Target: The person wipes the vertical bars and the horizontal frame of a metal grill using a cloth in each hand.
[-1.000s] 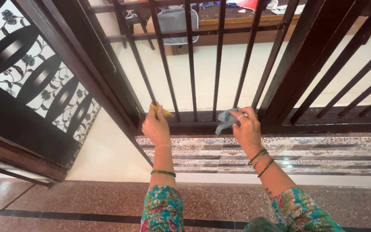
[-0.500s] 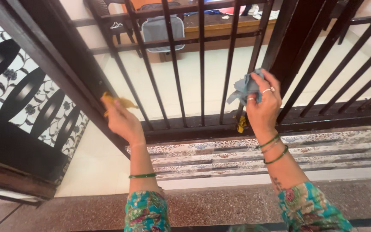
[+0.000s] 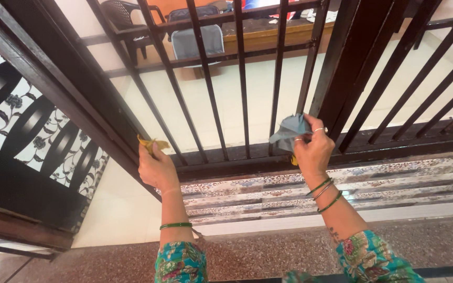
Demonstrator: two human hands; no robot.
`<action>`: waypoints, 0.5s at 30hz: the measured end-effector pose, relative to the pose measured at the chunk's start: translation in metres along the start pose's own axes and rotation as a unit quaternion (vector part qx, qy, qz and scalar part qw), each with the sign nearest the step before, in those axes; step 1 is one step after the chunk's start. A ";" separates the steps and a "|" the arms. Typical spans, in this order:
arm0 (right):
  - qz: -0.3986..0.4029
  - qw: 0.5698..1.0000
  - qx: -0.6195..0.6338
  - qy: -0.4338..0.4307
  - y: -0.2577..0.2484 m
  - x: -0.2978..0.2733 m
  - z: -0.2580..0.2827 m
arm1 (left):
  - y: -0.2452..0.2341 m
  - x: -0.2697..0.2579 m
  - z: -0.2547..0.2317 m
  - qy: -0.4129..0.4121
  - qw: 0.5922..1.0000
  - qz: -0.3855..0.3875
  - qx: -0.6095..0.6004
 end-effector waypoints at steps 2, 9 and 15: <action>0.006 1.000 -0.008 0.006 0.002 -0.005 -0.008 | 0.007 -0.009 0.012 -0.026 0.999 0.027 0.025; 0.038 0.997 -0.051 0.037 0.008 -0.013 -0.033 | 0.025 -0.051 0.058 -0.046 0.981 0.165 0.093; 0.083 0.981 -0.165 0.051 0.004 -0.027 -0.049 | 0.002 -0.060 0.035 -0.024 0.993 0.106 0.051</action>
Point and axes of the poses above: each hand's wrist, its own x-axis towards the middle knuckle, its own y-axis out of the palm, z = x × y, the point moved 3 cm from there along x, towards the middle knuckle, and after that the axes turned 14 degrees about y, right-handed, at the moved point
